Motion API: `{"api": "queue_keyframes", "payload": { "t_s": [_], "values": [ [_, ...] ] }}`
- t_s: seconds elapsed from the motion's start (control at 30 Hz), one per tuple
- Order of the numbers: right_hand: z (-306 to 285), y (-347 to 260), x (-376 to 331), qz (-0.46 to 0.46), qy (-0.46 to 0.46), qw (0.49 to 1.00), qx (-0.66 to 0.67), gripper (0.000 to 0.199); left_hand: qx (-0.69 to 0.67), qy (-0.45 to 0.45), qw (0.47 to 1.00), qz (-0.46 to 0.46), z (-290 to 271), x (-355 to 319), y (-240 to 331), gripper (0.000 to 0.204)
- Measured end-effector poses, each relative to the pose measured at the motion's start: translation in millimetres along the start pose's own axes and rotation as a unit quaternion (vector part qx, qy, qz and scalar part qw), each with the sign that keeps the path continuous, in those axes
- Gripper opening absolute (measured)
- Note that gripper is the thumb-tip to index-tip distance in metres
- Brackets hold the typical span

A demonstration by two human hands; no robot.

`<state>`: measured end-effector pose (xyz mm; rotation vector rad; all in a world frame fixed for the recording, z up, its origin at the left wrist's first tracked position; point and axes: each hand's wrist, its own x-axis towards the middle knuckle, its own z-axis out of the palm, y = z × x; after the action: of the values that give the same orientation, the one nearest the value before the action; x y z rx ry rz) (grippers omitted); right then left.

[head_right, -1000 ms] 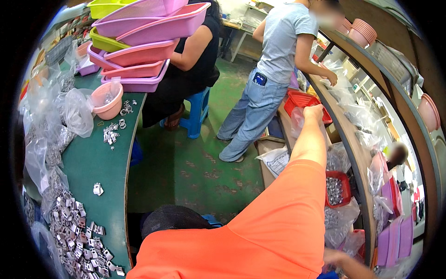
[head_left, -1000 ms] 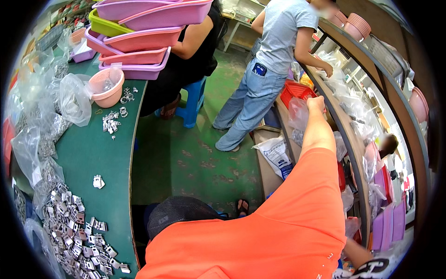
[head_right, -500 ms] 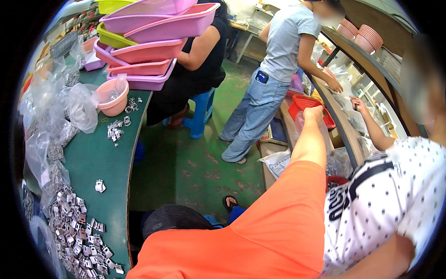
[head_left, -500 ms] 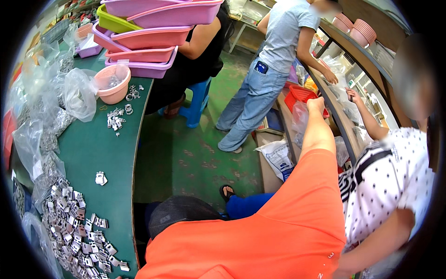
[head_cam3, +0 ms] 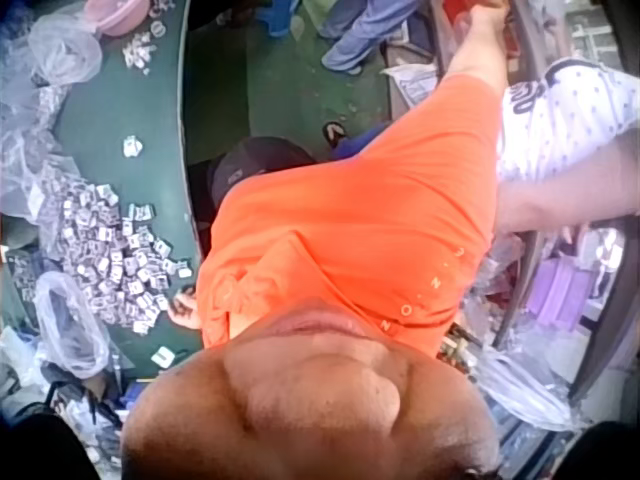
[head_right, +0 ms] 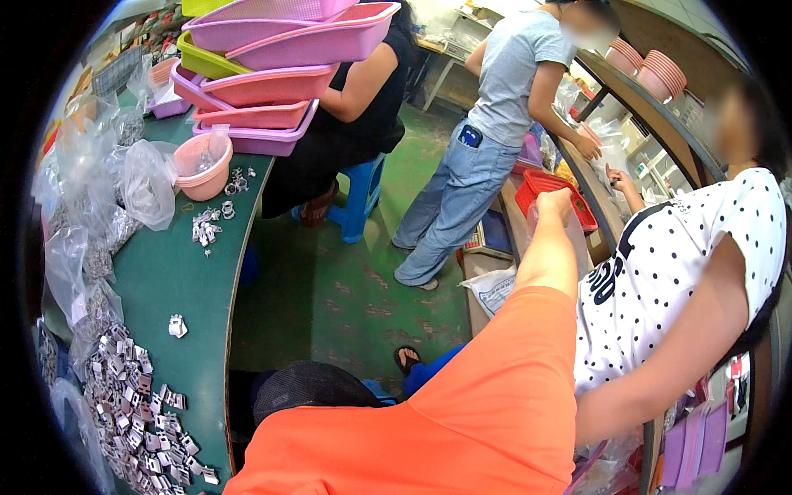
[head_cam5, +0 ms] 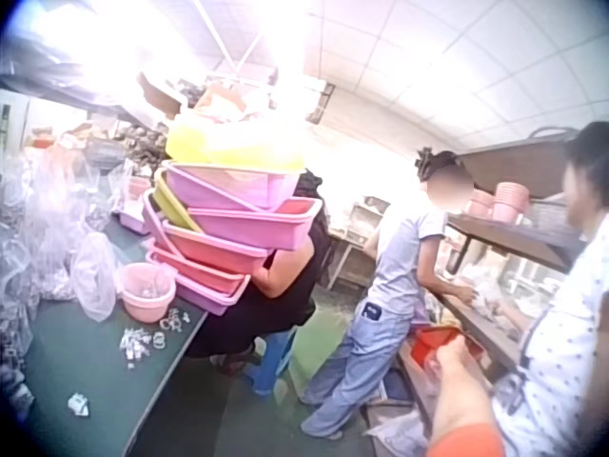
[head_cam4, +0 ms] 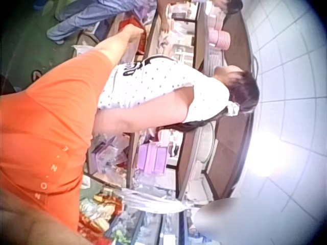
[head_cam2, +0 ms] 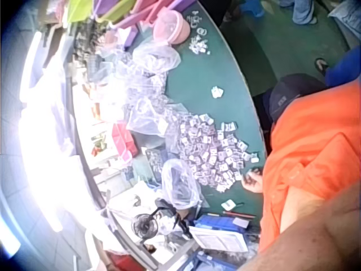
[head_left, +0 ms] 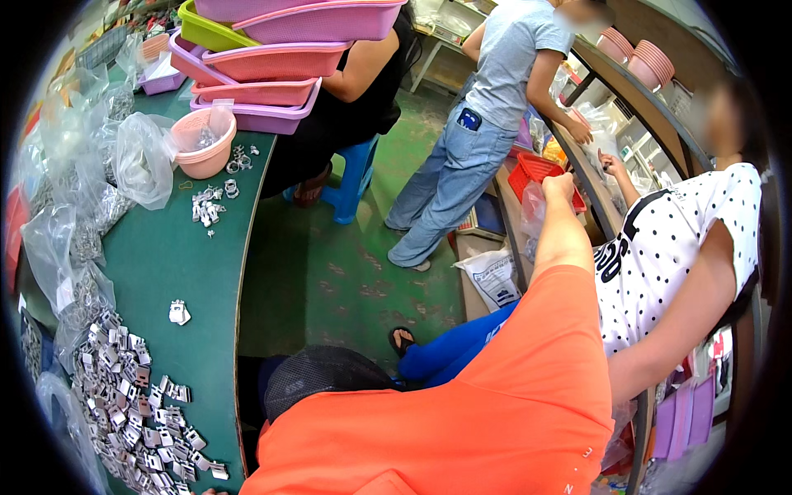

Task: The person assembles small metal hardware components by hand at a green workbench. They pick up individual pieces from a large pile, fit them together, and place the assembled units into a clear plastic bag. The person also handles a small bowl of screws and other loose parts during the process.

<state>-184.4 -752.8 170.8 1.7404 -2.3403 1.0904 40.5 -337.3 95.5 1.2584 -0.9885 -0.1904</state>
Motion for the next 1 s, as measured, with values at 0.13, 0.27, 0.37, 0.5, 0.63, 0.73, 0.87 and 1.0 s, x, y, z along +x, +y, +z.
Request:
{"api": "queue_keyframes", "payload": {
  "t_s": [0.13,0.27,0.37,0.5,0.63,0.73,0.87,1.0],
  "values": [
    [7.4,10.8,5.1,-0.001,0.001,1.000,0.018,0.043,0.027,0.172,0.983,-0.066,-93.8,-89.0,-2.3,0.042],
    [18.0,7.2,8.9,0.001,-0.013,1.000,0.018,0.045,0.083,0.326,0.935,-0.114,-156.4,-168.0,3.4,0.041],
    [18.3,5.5,7.0,0.007,-0.019,1.000,0.015,0.046,0.089,0.334,0.931,-0.117,-177.0,-210.1,6.4,0.041],
    [14.4,7.6,7.6,0.029,-0.020,0.999,0.000,0.046,0.095,0.346,0.925,-0.126,-190.8,-245.9,12.4,0.041],
    [5.3,-1.2,-1.2,0.040,-0.028,0.999,0.000,0.046,0.103,0.362,0.917,-0.133,-196.0,-263.6,15.6,0.041],
    [-4.4,-12.7,-16.4,0.035,-0.026,0.999,0.010,0.045,0.111,0.376,0.910,-0.135,-198.9,-271.6,17.6,0.041],
    [-8.6,-11.9,-12.1,0.045,-0.032,0.998,0.011,0.045,0.117,0.388,0.903,-0.140,-202.0,-278.0,16.2,0.041],
    [-9.8,-10.7,-3.0,0.057,-0.022,0.996,0.060,0.046,0.122,0.402,0.896,-0.145,-205.7,-282.0,15.6,0.041]
  ]
}}
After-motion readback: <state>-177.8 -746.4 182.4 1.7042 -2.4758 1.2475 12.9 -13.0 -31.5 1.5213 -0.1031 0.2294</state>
